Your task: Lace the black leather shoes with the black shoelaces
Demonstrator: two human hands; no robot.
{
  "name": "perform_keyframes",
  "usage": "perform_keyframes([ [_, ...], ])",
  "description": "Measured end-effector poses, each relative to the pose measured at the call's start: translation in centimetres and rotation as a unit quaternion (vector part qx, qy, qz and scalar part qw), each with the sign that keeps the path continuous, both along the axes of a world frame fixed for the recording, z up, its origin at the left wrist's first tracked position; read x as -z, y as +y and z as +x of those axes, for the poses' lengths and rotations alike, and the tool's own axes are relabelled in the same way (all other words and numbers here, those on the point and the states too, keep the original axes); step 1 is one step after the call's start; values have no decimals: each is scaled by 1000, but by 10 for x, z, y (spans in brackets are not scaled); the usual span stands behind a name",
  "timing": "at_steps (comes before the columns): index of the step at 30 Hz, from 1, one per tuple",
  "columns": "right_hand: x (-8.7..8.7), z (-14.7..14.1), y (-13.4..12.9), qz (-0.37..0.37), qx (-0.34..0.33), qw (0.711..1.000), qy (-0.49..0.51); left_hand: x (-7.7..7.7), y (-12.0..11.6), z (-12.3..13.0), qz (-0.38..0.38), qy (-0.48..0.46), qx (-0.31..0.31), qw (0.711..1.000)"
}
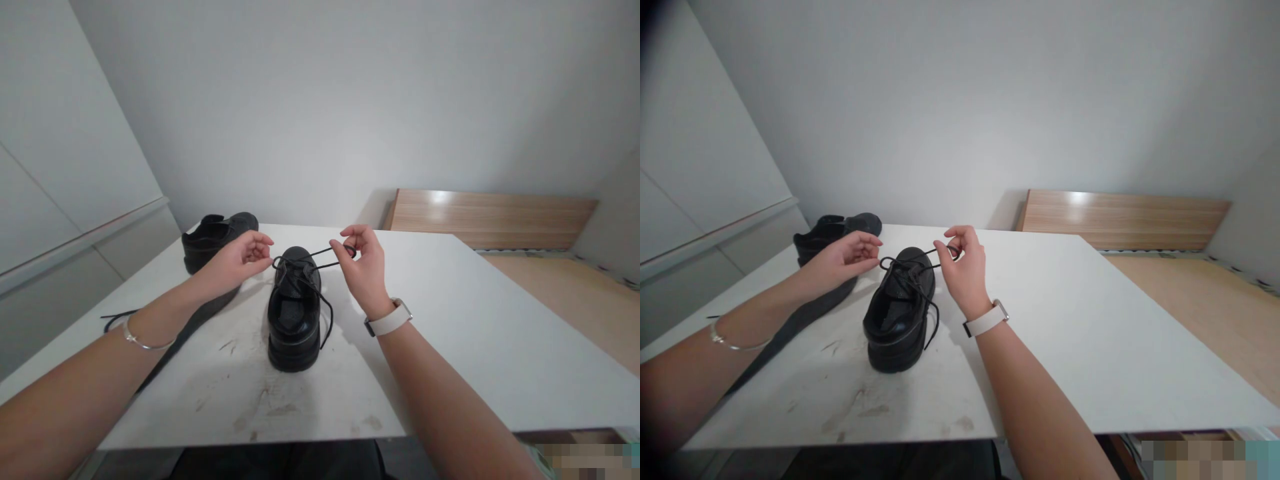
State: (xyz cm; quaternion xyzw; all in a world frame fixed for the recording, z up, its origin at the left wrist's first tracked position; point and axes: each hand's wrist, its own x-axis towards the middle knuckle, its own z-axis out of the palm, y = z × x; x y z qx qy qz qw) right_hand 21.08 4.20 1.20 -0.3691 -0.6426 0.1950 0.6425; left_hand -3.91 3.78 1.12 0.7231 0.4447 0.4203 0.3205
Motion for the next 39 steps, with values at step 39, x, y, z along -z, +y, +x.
perform_keyframes([
  [39,-24,9,-22,-106,-315,939,88,-66,-62,-9,17,-6,325,946],
])
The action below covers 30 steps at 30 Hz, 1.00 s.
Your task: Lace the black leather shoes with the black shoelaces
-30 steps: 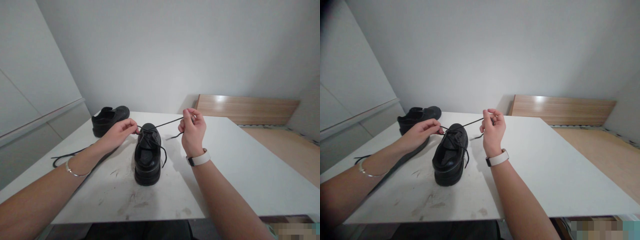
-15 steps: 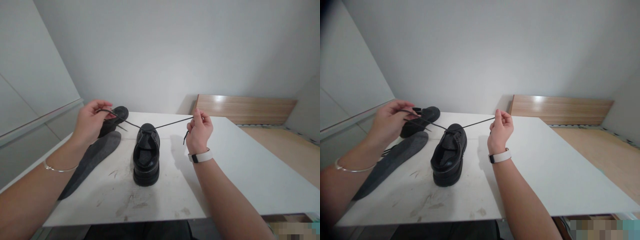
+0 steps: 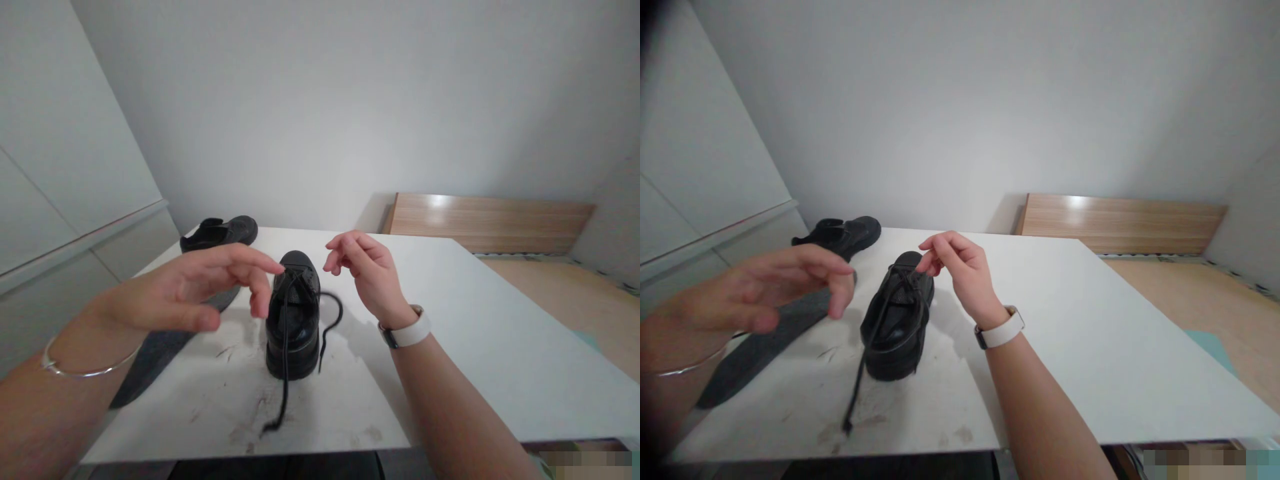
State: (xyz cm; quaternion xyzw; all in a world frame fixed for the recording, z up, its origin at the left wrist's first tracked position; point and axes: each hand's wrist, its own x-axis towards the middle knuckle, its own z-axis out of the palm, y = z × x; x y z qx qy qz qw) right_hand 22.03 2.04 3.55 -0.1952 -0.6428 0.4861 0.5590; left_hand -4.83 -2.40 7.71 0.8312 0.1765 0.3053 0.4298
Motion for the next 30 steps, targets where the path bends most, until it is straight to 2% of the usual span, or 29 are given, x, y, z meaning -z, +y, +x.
perform_keyframes([
  [1,7,-2,6,-5,29,999,-36,6,8,2,14,-1,-51,999],
  [3,23,-7,17,-7,86,988,-130,21,29,10,49,26,-209,976],
  [4,30,-10,21,-4,109,978,-178,30,39,15,64,58,-263,961],
  [5,36,-13,23,0,126,969,-214,37,48,20,79,101,-288,949],
  [7,45,-20,25,10,145,956,-256,49,63,30,102,169,-298,934],
  [9,49,-24,25,21,151,949,-275,54,73,37,126,216,-286,925],
  [12,53,-27,27,26,167,941,-293,50,82,44,133,248,-282,917],
  [15,59,-27,34,10,190,940,-283,42,90,49,87,260,-276,921],
  [19,65,-27,42,1,203,944,-260,41,94,57,58,240,-274,929],
  [24,60,-32,37,13,206,956,-208,38,80,64,66,114,-315,940],
  [27,54,-33,32,13,228,958,-176,32,76,56,120,90,-321,935],
  [30,48,-26,33,1,275,952,-131,30,79,33,200,195,-312,908],
])
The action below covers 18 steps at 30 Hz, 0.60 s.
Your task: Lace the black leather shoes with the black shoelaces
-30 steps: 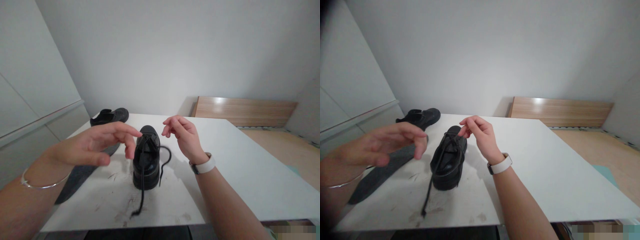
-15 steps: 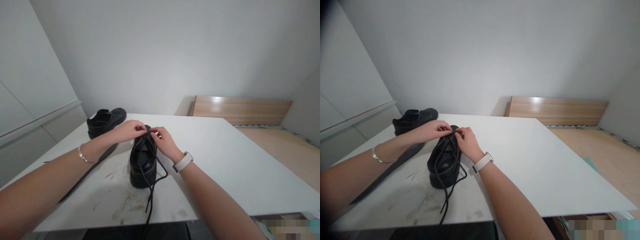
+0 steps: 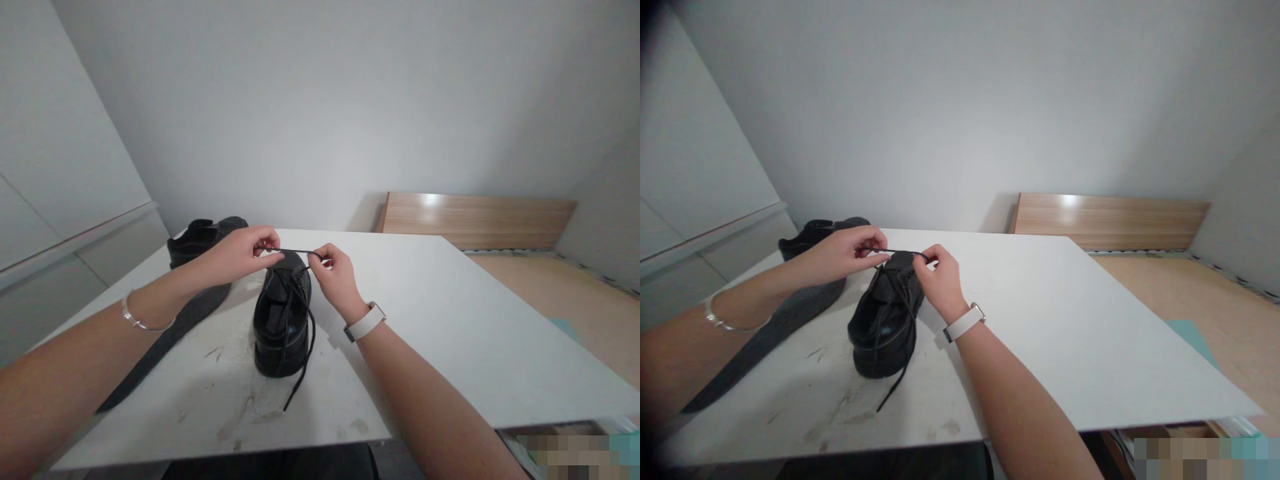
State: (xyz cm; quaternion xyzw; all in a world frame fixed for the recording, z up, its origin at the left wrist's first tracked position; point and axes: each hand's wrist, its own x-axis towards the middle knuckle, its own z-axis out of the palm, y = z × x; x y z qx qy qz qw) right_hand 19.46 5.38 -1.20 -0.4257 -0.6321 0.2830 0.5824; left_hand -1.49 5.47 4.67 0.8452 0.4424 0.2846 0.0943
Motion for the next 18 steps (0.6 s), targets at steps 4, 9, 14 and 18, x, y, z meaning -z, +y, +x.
perform_keyframes([
  [4,-7,18,8,-3,58,995,83,4,6,-37,22,174,-51,983],
  [9,-12,34,17,-38,54,971,231,-6,-3,-59,-47,248,-98,963],
  [14,-21,42,17,24,79,929,360,-25,-14,-64,142,16,-214,966],
  [18,-29,39,7,157,120,910,363,-43,-22,-64,238,-349,-251,871],
])
